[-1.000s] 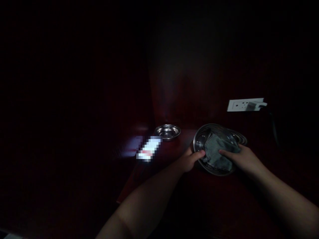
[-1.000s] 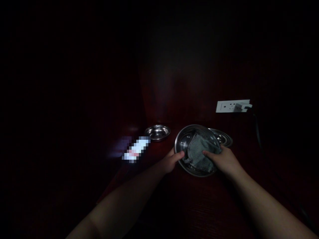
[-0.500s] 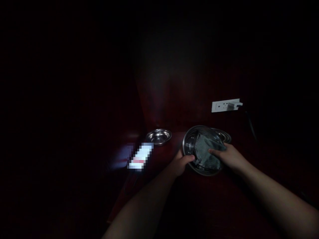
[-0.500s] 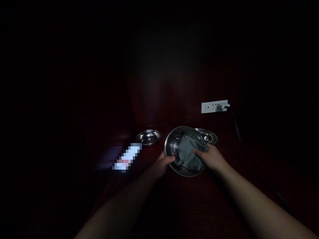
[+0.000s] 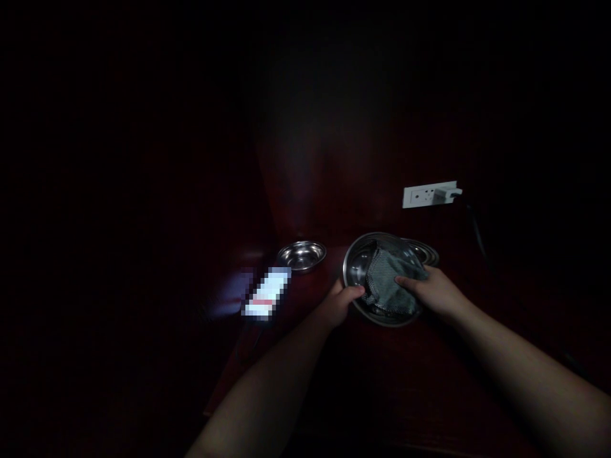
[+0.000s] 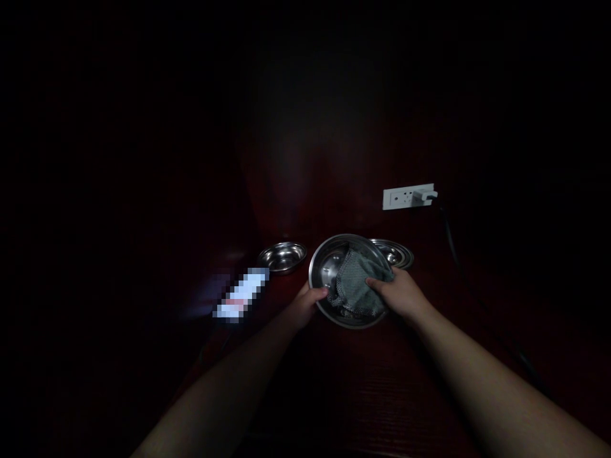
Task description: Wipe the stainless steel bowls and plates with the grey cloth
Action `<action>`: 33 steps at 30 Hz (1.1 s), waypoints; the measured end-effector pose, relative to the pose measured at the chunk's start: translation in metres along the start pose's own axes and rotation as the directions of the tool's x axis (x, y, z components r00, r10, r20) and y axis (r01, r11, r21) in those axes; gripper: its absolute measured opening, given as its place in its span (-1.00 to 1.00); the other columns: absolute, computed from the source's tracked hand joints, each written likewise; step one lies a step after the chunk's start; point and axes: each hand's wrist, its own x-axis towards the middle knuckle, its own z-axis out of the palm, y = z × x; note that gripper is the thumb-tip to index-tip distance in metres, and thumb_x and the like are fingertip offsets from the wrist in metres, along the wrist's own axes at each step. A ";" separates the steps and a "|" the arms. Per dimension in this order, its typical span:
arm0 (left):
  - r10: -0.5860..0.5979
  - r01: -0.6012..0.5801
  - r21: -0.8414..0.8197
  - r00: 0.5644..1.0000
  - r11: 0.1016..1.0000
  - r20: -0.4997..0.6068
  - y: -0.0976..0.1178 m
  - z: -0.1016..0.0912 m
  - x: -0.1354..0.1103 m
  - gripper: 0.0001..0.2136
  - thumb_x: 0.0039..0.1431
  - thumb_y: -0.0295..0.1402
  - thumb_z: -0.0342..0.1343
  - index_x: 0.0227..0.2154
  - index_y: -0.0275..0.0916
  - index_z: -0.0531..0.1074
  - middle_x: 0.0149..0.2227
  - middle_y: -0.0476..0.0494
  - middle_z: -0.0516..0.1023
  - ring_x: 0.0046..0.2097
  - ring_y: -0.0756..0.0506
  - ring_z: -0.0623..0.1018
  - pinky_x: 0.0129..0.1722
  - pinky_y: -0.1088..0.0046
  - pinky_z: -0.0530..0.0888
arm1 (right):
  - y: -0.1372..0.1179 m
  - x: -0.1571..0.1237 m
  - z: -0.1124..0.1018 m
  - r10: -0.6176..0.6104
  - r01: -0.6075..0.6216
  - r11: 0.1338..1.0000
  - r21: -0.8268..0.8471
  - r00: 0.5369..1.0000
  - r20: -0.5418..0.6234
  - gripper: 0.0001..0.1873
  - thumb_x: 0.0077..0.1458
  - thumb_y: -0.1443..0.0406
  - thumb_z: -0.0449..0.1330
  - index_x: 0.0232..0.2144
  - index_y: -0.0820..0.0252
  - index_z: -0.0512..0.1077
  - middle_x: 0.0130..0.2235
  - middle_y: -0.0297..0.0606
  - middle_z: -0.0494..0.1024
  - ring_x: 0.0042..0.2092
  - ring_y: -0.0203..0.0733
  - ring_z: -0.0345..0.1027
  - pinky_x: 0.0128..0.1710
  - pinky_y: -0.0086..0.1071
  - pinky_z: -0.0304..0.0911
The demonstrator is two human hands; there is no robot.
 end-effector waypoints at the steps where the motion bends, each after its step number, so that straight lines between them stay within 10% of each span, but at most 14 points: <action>1: -0.003 0.003 -0.003 1.000 1.000 -0.010 -0.001 -0.001 0.001 -0.49 -0.21 -0.32 0.19 -0.08 -0.27 0.34 -0.14 -0.17 0.49 -0.05 -0.21 0.43 -0.05 0.25 0.31 | 0.000 0.000 0.000 0.002 -0.002 1.000 0.010 1.000 0.000 -0.77 -0.16 0.27 0.24 -0.35 0.18 0.39 -0.34 -0.21 0.58 -0.33 -0.11 0.48 -0.33 -0.30 0.39; 33: -0.074 0.073 -0.036 0.997 0.997 -0.037 -0.001 -0.006 0.001 -0.51 -0.22 -0.33 0.21 -0.12 -0.29 0.35 -0.23 -0.16 0.52 -0.17 -0.16 0.48 -0.07 0.23 0.31 | 0.001 0.001 -0.001 0.020 -0.021 1.000 0.008 0.999 0.037 -0.73 -0.16 0.30 0.22 -0.30 0.20 0.40 -0.33 -0.23 0.57 -0.33 -0.15 0.46 -0.30 -0.30 0.36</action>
